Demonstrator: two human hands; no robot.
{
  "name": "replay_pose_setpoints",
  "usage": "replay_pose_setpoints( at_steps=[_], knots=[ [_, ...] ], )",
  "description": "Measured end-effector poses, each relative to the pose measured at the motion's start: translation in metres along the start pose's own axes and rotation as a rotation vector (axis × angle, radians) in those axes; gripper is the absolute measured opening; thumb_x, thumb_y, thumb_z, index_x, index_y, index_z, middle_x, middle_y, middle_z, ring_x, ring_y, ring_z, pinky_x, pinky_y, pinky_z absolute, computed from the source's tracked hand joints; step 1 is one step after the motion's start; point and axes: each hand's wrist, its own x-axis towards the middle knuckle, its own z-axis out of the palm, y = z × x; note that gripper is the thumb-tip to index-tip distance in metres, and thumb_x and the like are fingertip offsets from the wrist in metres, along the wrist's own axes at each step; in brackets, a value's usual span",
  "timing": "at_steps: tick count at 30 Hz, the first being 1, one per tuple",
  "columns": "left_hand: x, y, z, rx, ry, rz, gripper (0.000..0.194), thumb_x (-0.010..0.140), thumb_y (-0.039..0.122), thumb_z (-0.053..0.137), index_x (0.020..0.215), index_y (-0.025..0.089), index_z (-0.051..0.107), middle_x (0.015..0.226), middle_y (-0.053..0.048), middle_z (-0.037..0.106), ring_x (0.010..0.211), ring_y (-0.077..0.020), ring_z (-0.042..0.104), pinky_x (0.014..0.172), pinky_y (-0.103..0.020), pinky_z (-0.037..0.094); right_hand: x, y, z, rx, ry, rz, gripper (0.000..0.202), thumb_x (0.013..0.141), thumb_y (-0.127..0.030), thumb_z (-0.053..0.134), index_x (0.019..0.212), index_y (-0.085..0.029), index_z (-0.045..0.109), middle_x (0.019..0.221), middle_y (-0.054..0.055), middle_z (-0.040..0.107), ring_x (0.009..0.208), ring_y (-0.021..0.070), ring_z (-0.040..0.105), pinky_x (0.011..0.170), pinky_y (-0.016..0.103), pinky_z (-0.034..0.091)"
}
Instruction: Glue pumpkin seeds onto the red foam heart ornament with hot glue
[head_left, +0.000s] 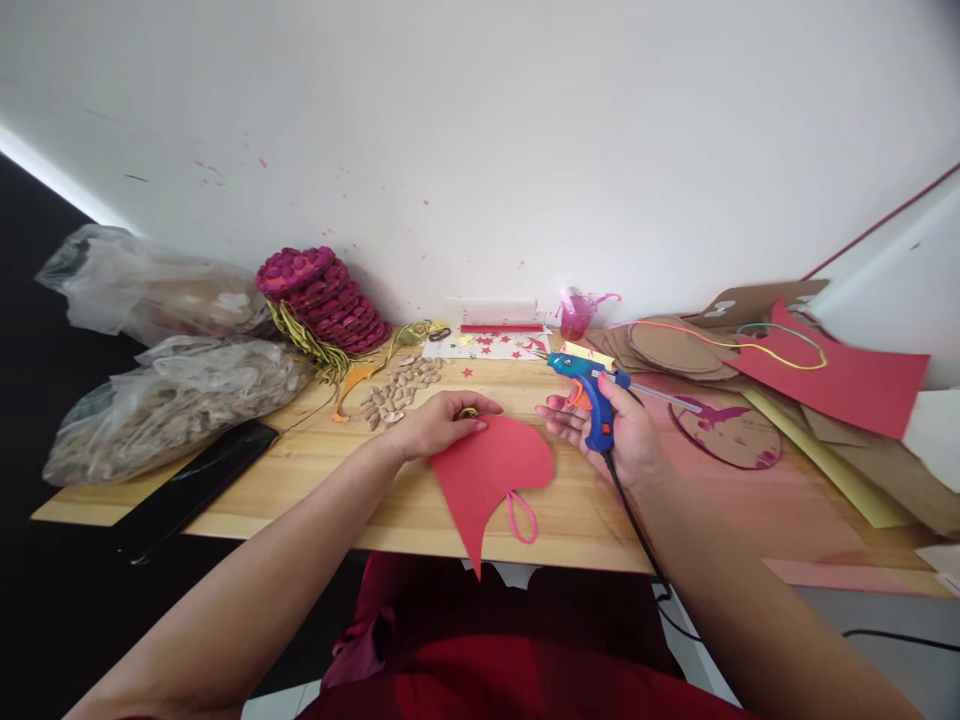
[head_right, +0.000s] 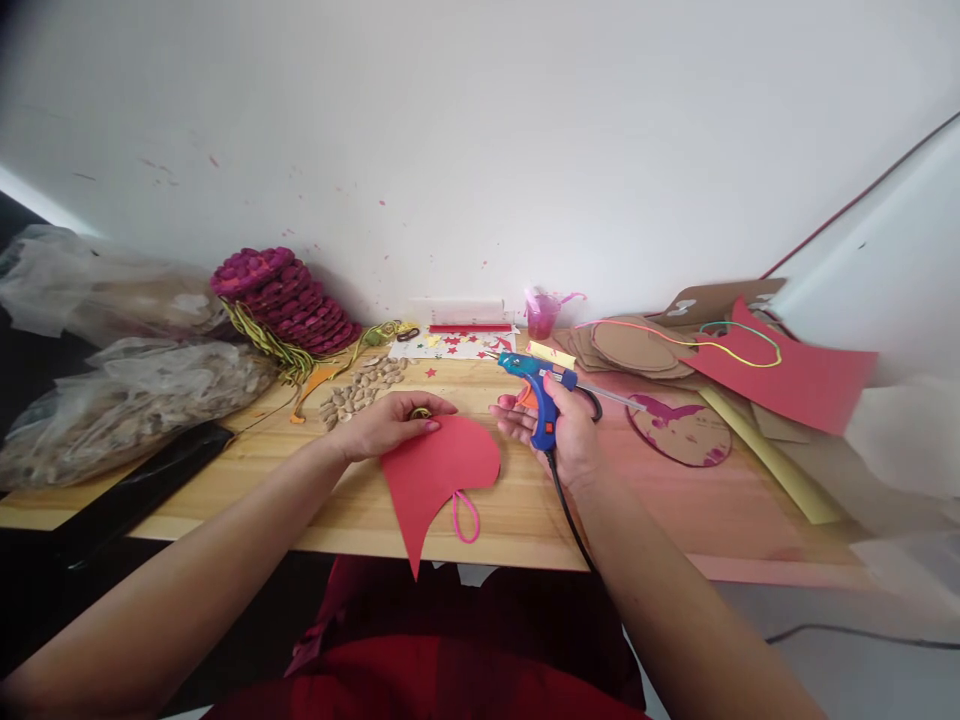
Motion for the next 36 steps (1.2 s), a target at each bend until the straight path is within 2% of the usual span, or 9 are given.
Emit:
replay_pose_setpoints(
  at_steps=[3,6,10,12,17,21,27,33,36],
  knots=[
    [0.004,0.004,0.006,-0.01,0.065,0.071,0.036,0.088,0.035,0.061,0.12,0.019,0.066,0.123,-0.01,0.069,0.114,-0.0236,0.064,0.098,-0.04,0.05,0.0,0.0,-0.001,0.011,-0.013,0.063,0.036,0.097,-0.044,0.043,0.088,-0.019,0.067,0.086,0.014,0.077,0.095,0.0291,0.074,0.085,0.044,0.058],
    [-0.004,0.008,0.002,0.05,0.218,0.092,0.037,0.09,0.033,0.059,0.123,0.019,0.064,0.128,-0.011,0.067,0.119,-0.0236,0.061,0.104,-0.042,0.047,-0.001,0.001,-0.001,0.004,-0.014,0.077,0.037,0.096,-0.045,0.043,0.089,-0.019,0.067,0.087,0.014,0.077,0.095,0.029,0.074,0.089,0.045,0.056],
    [-0.03,0.007,-0.01,0.17,0.359,-0.024,0.034,0.09,0.033,0.058,0.119,0.017,0.066,0.107,-0.01,0.073,0.099,-0.0229,0.069,0.091,-0.041,0.054,-0.003,0.0,0.0,0.011,-0.004,0.069,0.035,0.096,-0.044,0.043,0.091,-0.02,0.068,0.085,0.013,0.078,0.096,0.0287,0.074,0.093,0.046,0.053],
    [-0.047,0.006,-0.011,0.23,0.324,-0.063,0.037,0.087,0.037,0.065,0.119,0.019,0.066,0.108,-0.01,0.073,0.095,-0.0235,0.068,0.087,-0.041,0.055,-0.004,-0.001,0.002,0.017,-0.002,0.079,0.034,0.096,-0.043,0.044,0.092,-0.02,0.068,0.084,0.012,0.077,0.097,0.0286,0.073,0.094,0.047,0.052],
    [-0.068,0.005,0.009,0.406,0.182,0.068,0.058,0.076,0.038,0.079,0.13,0.029,0.061,0.134,-0.009,0.059,0.125,-0.0292,0.053,0.108,-0.051,0.041,-0.006,-0.001,0.004,0.024,-0.054,0.119,0.035,0.095,-0.045,0.044,0.088,-0.021,0.069,0.085,0.012,0.077,0.1,0.0294,0.072,0.095,0.048,0.05],
    [-0.061,0.007,0.028,0.463,0.167,0.092,0.054,0.083,0.037,0.072,0.135,0.031,0.057,0.136,-0.009,0.055,0.13,-0.0288,0.047,0.111,-0.052,0.037,-0.005,-0.002,0.0,0.016,-0.102,0.108,0.041,0.096,-0.047,0.042,0.082,-0.02,0.069,0.089,0.013,0.077,0.103,0.0296,0.071,0.095,0.048,0.05],
    [-0.051,0.012,0.033,0.575,0.184,0.193,0.058,0.084,0.035,0.071,0.139,0.033,0.052,0.138,-0.01,0.052,0.129,-0.0299,0.047,0.108,-0.053,0.041,-0.006,-0.005,-0.001,0.014,-0.079,0.079,0.04,0.097,-0.045,0.041,0.083,-0.019,0.068,0.092,0.014,0.077,0.103,0.0292,0.072,0.09,0.046,0.054],
    [-0.047,0.02,0.044,0.579,0.037,0.314,0.052,0.086,0.037,0.069,0.136,0.029,0.055,0.14,-0.011,0.052,0.129,-0.0296,0.047,0.108,-0.051,0.042,-0.006,-0.005,-0.003,-0.043,-0.045,0.03,0.033,0.096,-0.04,0.045,0.091,-0.019,0.069,0.089,0.012,0.078,0.097,0.0281,0.074,0.083,0.042,0.058],
    [-0.045,0.018,0.053,0.601,0.056,0.321,0.052,0.087,0.039,0.068,0.136,0.028,0.055,0.141,-0.012,0.051,0.131,-0.0307,0.046,0.109,-0.053,0.04,-0.007,-0.006,-0.005,-0.058,-0.072,0.057,0.033,0.096,-0.04,0.046,0.087,-0.018,0.069,0.088,0.013,0.078,0.096,0.0284,0.074,0.083,0.043,0.058]
  ],
)
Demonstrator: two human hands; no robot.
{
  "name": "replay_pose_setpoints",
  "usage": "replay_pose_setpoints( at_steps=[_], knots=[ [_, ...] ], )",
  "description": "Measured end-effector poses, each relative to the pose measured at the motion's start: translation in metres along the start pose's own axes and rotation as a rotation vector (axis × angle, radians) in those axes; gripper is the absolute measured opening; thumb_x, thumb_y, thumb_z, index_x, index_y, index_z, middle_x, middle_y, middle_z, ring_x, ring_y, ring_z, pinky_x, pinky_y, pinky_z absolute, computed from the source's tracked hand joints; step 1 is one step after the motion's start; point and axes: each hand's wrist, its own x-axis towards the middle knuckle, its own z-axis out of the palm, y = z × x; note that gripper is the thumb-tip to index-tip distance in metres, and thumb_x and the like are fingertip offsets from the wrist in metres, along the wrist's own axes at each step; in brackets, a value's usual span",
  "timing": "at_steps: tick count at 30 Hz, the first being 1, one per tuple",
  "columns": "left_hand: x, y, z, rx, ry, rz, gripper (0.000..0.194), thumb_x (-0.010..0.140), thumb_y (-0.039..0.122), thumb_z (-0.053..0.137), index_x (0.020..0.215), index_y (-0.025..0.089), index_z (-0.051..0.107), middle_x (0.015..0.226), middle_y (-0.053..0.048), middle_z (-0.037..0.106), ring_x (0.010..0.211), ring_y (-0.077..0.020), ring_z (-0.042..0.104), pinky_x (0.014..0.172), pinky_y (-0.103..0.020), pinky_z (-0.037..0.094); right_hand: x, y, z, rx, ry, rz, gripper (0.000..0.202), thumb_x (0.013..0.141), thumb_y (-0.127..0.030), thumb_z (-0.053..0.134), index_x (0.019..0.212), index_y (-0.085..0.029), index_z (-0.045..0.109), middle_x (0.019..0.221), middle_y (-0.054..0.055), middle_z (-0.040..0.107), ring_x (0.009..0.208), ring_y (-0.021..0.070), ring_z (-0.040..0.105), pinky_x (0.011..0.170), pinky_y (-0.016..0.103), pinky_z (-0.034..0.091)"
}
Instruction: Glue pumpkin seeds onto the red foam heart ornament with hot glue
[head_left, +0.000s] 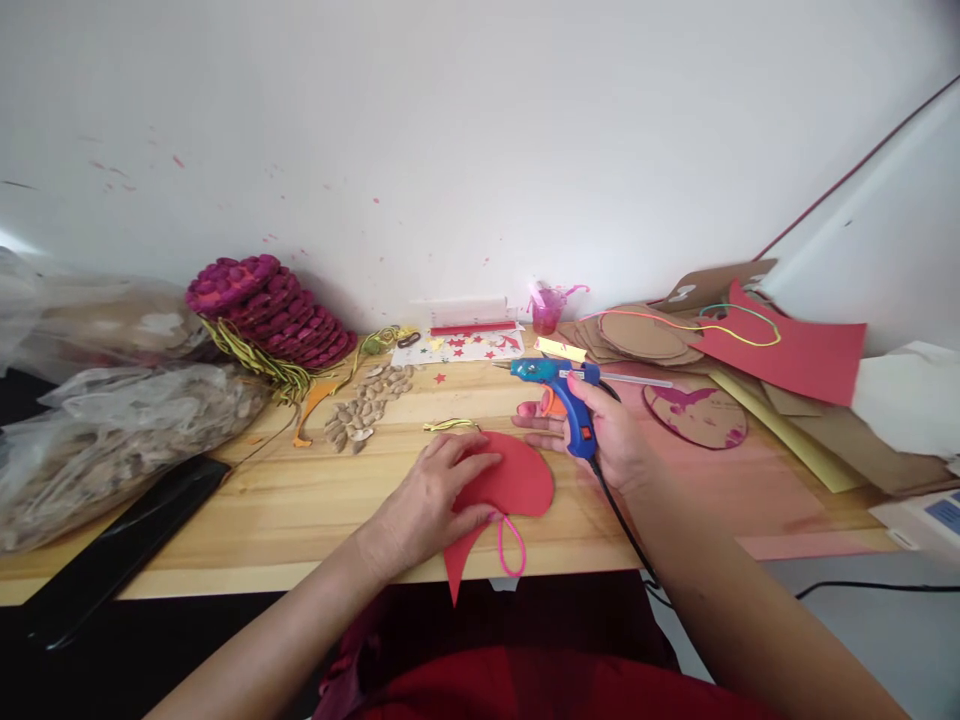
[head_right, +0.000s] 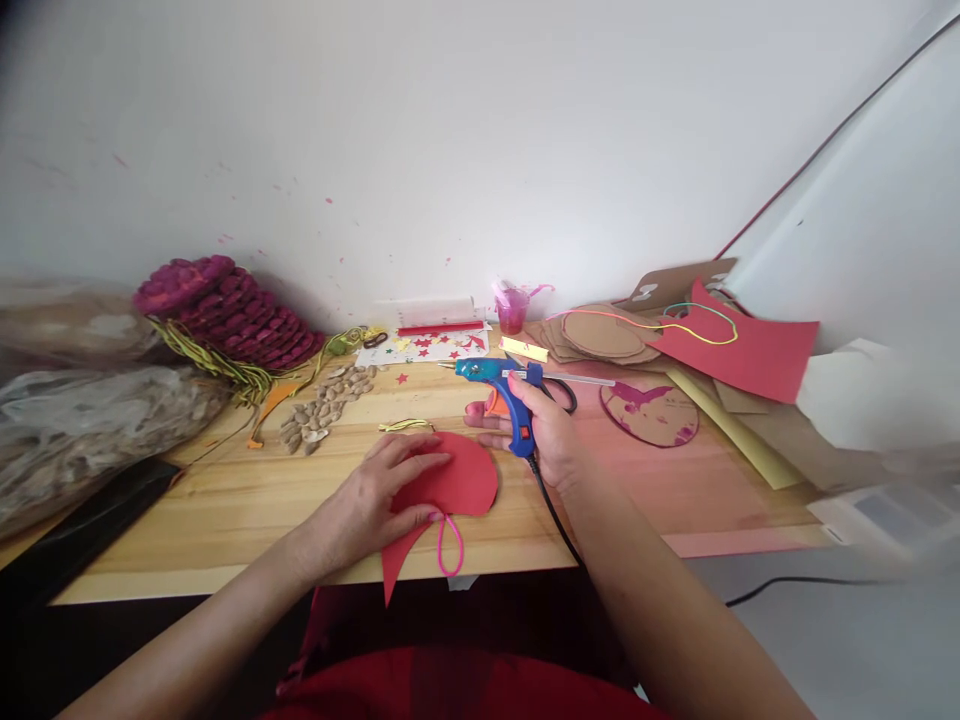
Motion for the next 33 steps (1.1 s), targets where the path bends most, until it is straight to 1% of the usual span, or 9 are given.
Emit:
replay_pose_setpoints(
  at_steps=[4,10,14,20,24,26,28,30,33],
  knots=[
    [0.0,0.003,0.006,0.062,0.07,-0.071,0.051,0.086,0.041,0.068,0.134,0.027,0.057,0.142,-0.013,0.05,0.129,-0.0341,0.046,0.107,-0.058,0.039,0.0,-0.001,-0.003,0.014,-0.028,0.005,0.034,0.095,-0.041,0.047,0.083,-0.018,0.068,0.087,0.013,0.078,0.097,0.0288,0.074,0.085,0.044,0.057],
    [-0.002,0.01,0.005,0.033,0.036,-0.089,0.068,0.081,0.039,0.072,0.143,0.029,0.047,0.148,-0.014,0.044,0.137,-0.0358,0.039,0.11,-0.057,0.035,0.001,-0.001,-0.005,0.018,-0.028,0.001,0.033,0.094,-0.043,0.049,0.081,-0.019,0.068,0.083,0.013,0.077,0.096,0.029,0.074,0.082,0.041,0.058],
    [0.001,0.014,0.01,0.056,0.077,-0.128,0.064,0.081,0.033,0.07,0.141,0.025,0.049,0.15,-0.016,0.042,0.137,-0.0363,0.039,0.109,-0.057,0.035,0.0,-0.004,-0.003,0.001,-0.008,0.011,0.035,0.096,-0.042,0.046,0.081,-0.018,0.068,0.087,0.013,0.077,0.096,0.0284,0.074,0.082,0.041,0.058],
    [0.007,0.018,0.014,0.091,0.119,-0.182,0.06,0.084,0.039,0.068,0.139,0.024,0.05,0.149,-0.016,0.043,0.135,-0.0375,0.041,0.106,-0.06,0.039,-0.003,-0.008,0.001,0.033,0.007,0.036,0.039,0.097,-0.042,0.041,0.08,-0.018,0.067,0.087,0.014,0.077,0.097,0.0288,0.074,0.084,0.042,0.057],
    [0.008,0.012,0.013,0.124,0.107,-0.156,0.047,0.087,0.041,0.066,0.13,0.022,0.058,0.143,-0.016,0.049,0.132,-0.037,0.044,0.105,-0.059,0.041,-0.005,-0.01,0.003,0.083,-0.009,0.063,0.042,0.098,-0.043,0.039,0.081,-0.018,0.068,0.086,0.014,0.076,0.099,0.0295,0.073,0.087,0.045,0.055],
    [0.008,0.007,0.014,0.138,0.123,-0.122,0.046,0.087,0.041,0.067,0.128,0.022,0.059,0.141,-0.016,0.051,0.131,-0.0363,0.045,0.106,-0.059,0.041,-0.006,-0.01,0.003,0.118,-0.037,0.087,0.043,0.098,-0.044,0.037,0.081,-0.018,0.067,0.087,0.014,0.076,0.1,0.0298,0.072,0.09,0.047,0.054],
    [0.009,0.003,0.016,0.121,0.144,-0.087,0.056,0.086,0.04,0.069,0.136,0.023,0.052,0.14,-0.015,0.051,0.131,-0.0343,0.046,0.107,-0.057,0.042,-0.007,-0.009,0.002,0.155,-0.097,0.111,0.046,0.098,-0.046,0.035,0.081,-0.018,0.067,0.089,0.014,0.076,0.1,0.0303,0.072,0.092,0.05,0.052],
    [0.011,0.001,0.017,0.069,0.156,-0.06,0.071,0.085,0.037,0.071,0.146,0.024,0.038,0.144,-0.015,0.048,0.133,-0.0318,0.045,0.109,-0.054,0.042,-0.007,-0.008,0.002,0.186,-0.185,0.113,0.046,0.097,-0.049,0.036,0.082,-0.018,0.066,0.09,0.014,0.075,0.102,0.0311,0.071,0.093,0.052,0.051],
    [0.016,-0.003,0.016,-0.039,0.135,-0.011,0.085,0.083,0.029,0.074,0.152,0.026,0.024,0.149,-0.014,0.043,0.135,-0.0291,0.045,0.11,-0.051,0.043,-0.008,-0.005,0.002,0.215,-0.304,0.116,0.044,0.095,-0.052,0.039,0.083,-0.019,0.065,0.092,0.013,0.074,0.103,0.0325,0.07,0.094,0.056,0.05]
  ],
)
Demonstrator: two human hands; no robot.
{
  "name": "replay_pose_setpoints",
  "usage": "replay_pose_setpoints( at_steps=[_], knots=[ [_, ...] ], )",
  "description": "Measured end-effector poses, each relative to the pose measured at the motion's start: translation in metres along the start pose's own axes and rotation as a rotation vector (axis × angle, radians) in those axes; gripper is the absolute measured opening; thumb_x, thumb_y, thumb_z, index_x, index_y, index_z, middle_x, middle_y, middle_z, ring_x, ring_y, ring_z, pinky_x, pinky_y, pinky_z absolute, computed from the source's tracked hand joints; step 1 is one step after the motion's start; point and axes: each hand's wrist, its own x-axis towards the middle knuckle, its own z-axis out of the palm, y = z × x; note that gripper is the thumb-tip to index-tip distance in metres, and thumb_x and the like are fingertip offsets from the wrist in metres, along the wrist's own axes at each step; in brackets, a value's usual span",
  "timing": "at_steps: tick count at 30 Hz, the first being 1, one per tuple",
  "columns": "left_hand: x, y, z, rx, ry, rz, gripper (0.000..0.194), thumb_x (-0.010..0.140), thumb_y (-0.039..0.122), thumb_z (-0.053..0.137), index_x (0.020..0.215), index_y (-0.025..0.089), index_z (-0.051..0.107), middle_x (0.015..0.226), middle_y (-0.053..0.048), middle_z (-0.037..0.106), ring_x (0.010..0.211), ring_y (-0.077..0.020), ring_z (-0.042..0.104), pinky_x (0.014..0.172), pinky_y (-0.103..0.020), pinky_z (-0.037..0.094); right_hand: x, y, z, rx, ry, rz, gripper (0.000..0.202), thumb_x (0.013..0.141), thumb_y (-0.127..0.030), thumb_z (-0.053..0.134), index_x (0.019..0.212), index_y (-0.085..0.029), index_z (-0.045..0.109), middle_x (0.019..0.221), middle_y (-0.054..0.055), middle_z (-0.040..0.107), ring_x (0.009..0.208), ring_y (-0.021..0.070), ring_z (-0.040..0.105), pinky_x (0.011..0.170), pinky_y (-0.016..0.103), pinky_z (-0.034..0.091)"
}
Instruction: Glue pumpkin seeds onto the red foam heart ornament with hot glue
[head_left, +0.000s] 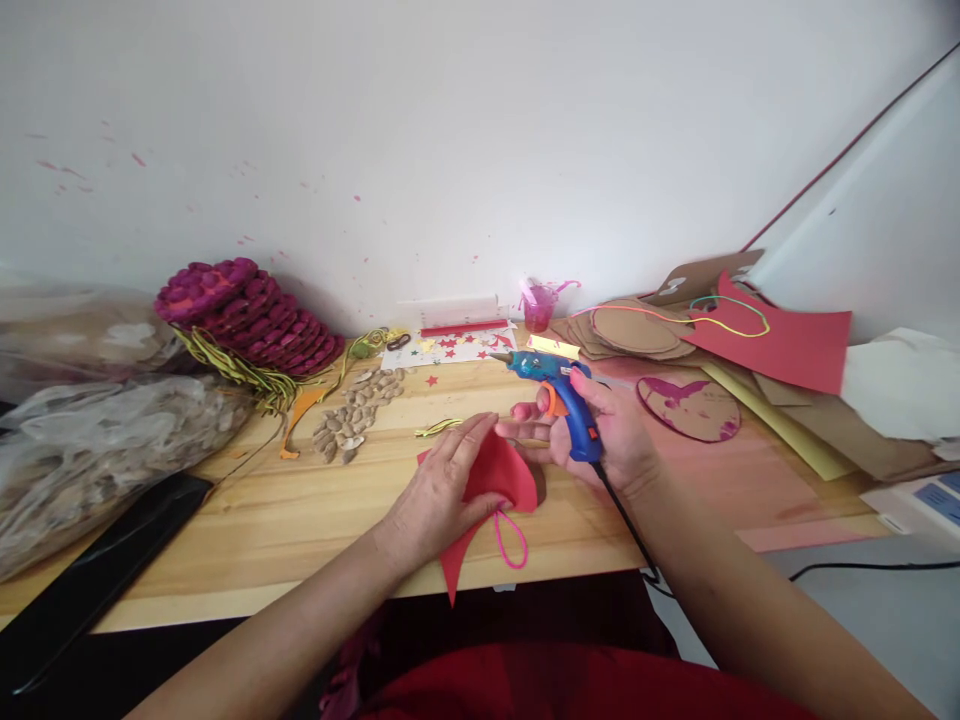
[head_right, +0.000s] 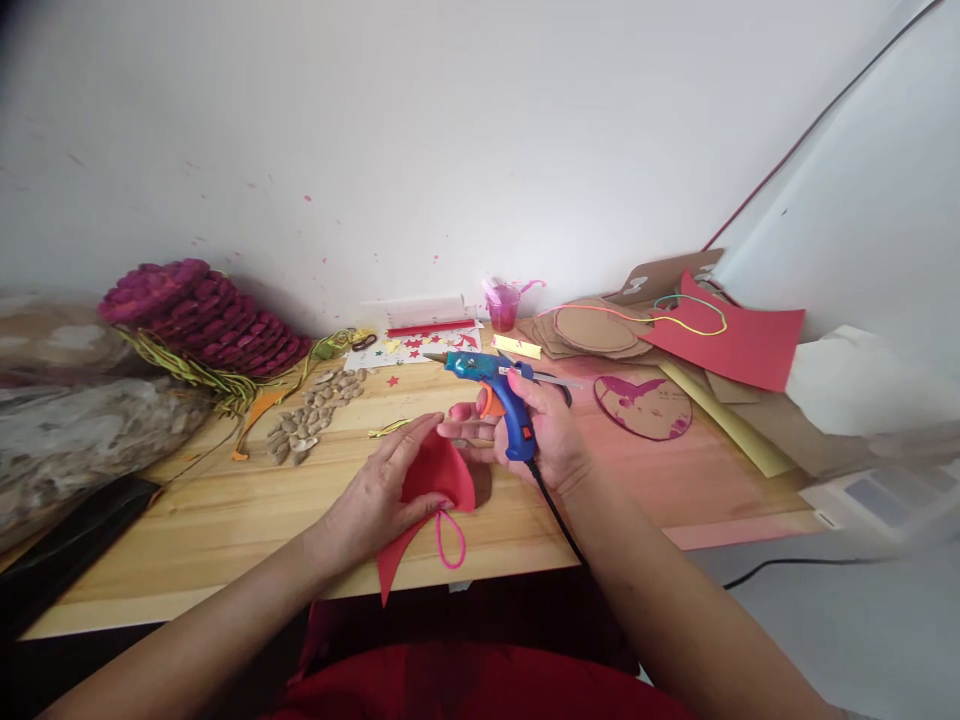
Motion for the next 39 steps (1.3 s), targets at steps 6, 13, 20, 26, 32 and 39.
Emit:
replay_pose_setpoints(
  at_steps=[6,13,20,26,32,39],
  knots=[
    [0.009,-0.012,-0.004,-0.132,-0.017,0.139,0.049,0.088,0.009,0.062,0.133,0.025,0.053,0.127,-0.008,0.062,0.116,-0.0205,0.059,0.099,-0.04,0.052,-0.005,0.011,0.003,0.022,-0.04,0.049,0.046,0.097,-0.051,0.035,0.083,-0.019,0.064,0.091,0.013,0.073,0.101,0.0315,0.07,0.091,0.054,0.051],
    [0.011,-0.021,-0.009,-0.138,0.161,0.119,0.023,0.089,0.003,0.058,0.098,0.02,0.069,0.103,-0.005,0.067,0.097,-0.0142,0.065,0.086,-0.029,0.056,-0.025,0.024,-0.001,-0.015,0.15,-0.038,0.048,0.097,-0.053,0.036,0.081,-0.017,0.065,0.088,0.012,0.073,0.091,0.0277,0.072,0.081,0.043,0.057],
    [0.006,-0.03,-0.01,-0.008,0.103,0.203,0.024,0.088,0.0,0.055,0.102,0.018,0.062,0.114,-0.007,0.066,0.104,-0.0167,0.064,0.091,-0.031,0.055,-0.027,0.024,0.005,-0.589,0.421,-0.126,0.03,0.094,-0.046,0.054,0.091,-0.018,0.064,0.09,0.007,0.071,0.067,0.0179,0.071,0.049,0.024,0.051],
    [-0.004,-0.03,-0.009,0.21,0.017,0.312,0.024,0.092,0.006,0.05,0.113,0.015,0.06,0.105,-0.009,0.068,0.095,-0.0209,0.064,0.084,-0.036,0.058,-0.028,0.026,0.018,-1.175,0.45,-0.092,0.038,0.096,-0.051,0.047,0.081,-0.019,0.06,0.054,-0.002,0.057,0.044,0.0127,0.054,0.043,0.024,0.042],
    [-0.005,-0.029,-0.009,0.222,0.041,0.318,0.029,0.089,0.006,0.053,0.116,0.015,0.061,0.111,-0.011,0.068,0.098,-0.0228,0.066,0.083,-0.037,0.06,-0.016,0.023,0.026,-1.509,0.432,-0.209,0.033,0.097,-0.044,0.044,0.079,-0.022,0.06,0.052,-0.003,0.055,0.052,0.0169,0.055,0.055,0.03,0.042],
    [-0.004,-0.024,-0.01,0.202,0.066,0.299,0.027,0.084,0.003,0.054,0.107,0.014,0.063,0.109,-0.011,0.068,0.093,-0.0234,0.068,0.079,-0.037,0.062,-0.008,0.023,0.032,-1.684,0.419,-0.254,0.031,0.098,-0.04,0.042,0.078,-0.022,0.056,0.064,0.001,0.057,0.066,0.0193,0.054,0.063,0.032,0.038]
  ],
)
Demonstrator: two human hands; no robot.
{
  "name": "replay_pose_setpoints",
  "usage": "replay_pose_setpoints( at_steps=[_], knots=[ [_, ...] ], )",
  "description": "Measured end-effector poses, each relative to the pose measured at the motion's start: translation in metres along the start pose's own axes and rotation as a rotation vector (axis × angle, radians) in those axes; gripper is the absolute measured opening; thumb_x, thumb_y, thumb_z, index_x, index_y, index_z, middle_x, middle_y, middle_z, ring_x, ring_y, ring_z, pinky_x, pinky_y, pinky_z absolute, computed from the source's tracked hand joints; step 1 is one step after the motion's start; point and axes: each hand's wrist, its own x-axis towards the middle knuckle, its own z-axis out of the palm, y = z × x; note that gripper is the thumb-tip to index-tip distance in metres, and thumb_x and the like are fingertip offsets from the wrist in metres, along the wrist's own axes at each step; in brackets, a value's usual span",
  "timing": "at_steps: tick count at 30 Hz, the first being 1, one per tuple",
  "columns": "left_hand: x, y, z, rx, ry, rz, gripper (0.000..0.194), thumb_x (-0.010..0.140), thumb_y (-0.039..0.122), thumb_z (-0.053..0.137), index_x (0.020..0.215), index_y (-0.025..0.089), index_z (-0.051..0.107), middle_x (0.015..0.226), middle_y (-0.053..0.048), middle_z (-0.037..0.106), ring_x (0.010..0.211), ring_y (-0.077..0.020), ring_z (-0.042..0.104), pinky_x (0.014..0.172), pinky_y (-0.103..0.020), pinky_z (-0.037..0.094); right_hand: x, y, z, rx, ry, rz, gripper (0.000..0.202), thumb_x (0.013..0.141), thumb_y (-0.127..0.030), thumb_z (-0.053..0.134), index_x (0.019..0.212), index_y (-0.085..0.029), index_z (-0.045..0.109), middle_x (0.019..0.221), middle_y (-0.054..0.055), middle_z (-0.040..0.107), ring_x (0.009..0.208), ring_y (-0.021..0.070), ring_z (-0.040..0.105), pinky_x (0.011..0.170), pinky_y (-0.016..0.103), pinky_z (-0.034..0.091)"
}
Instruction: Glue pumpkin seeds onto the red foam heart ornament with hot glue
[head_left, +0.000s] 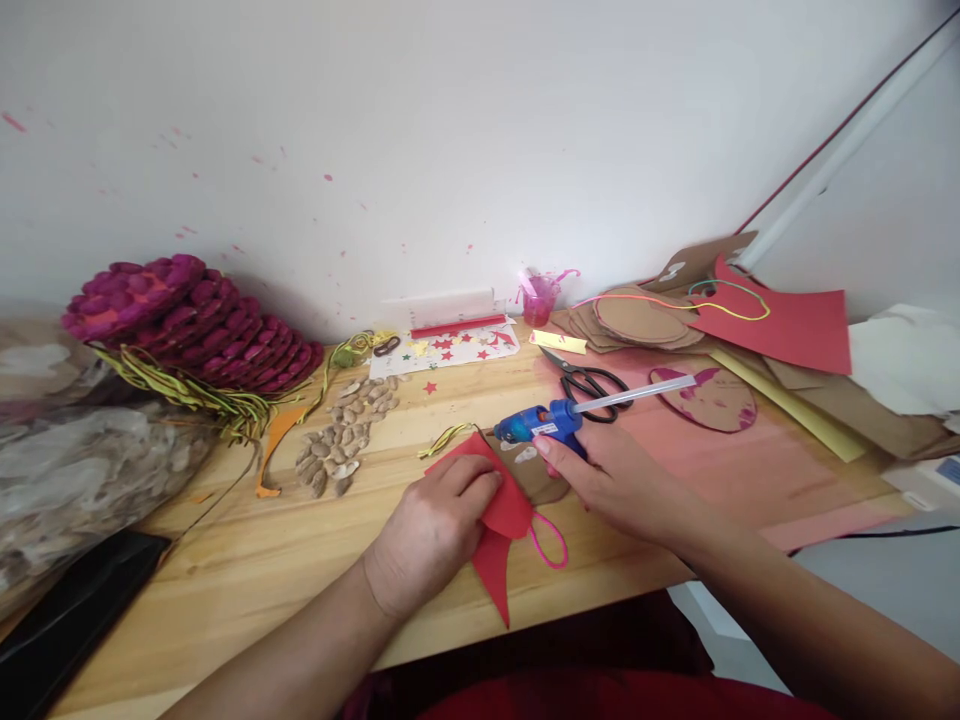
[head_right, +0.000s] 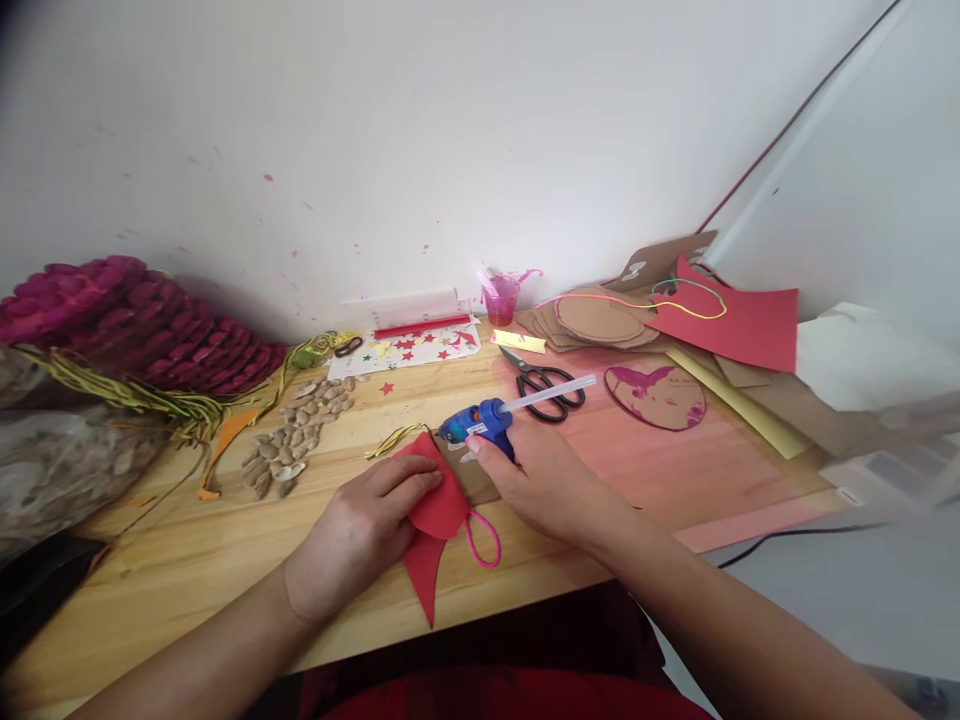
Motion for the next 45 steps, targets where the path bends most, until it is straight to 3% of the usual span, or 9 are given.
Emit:
replay_pose_setpoints(
  at_steps=[10,17,30,45],
  knots=[
    [0.0019,0.0004,-0.0026,-0.035,0.029,-0.021,0.027,0.081,0.002,0.052,0.102,0.015,0.062,0.106,-0.011,0.068,0.09,-0.0229,0.068,0.077,-0.036,0.061,0.0037,-0.0031,0.0018,-0.062,-0.001,0.002,0.034,0.098,-0.04,0.041,0.069,-0.023,0.047,0.068,0.002,0.058,0.064,0.0181,0.05,0.061,0.032,0.035],
    [0.0016,0.0001,-0.0032,-0.047,0.021,-0.035,0.027,0.08,0.001,0.052,0.101,0.016,0.063,0.107,-0.011,0.068,0.093,-0.0229,0.068,0.079,-0.035,0.06,0.003,-0.0037,0.0023,-0.092,-0.003,0.009,0.031,0.098,-0.039,0.042,0.074,-0.022,0.05,0.075,0.005,0.061,0.07,0.0199,0.053,0.065,0.033,0.036],
    [-0.0012,-0.0023,-0.001,-0.058,0.0,-0.043,0.028,0.081,0.002,0.053,0.102,0.017,0.063,0.109,-0.011,0.068,0.095,-0.0224,0.067,0.079,-0.035,0.06,0.0058,-0.004,0.005,-0.185,0.046,-0.024,0.032,0.096,-0.039,0.043,0.07,-0.022,0.049,0.072,0.008,0.063,0.064,0.0189,0.05,0.059,0.033,0.032],
    [0.0018,-0.0025,-0.0013,-0.07,0.005,-0.053,0.027,0.081,0.002,0.052,0.102,0.016,0.064,0.108,-0.011,0.068,0.094,-0.0221,0.067,0.079,-0.035,0.059,0.0028,-0.0071,0.0022,-0.211,0.0,0.003,0.033,0.097,-0.04,0.041,0.071,-0.022,0.048,0.072,0.007,0.063,0.063,0.0186,0.051,0.058,0.032,0.033]
  ],
)
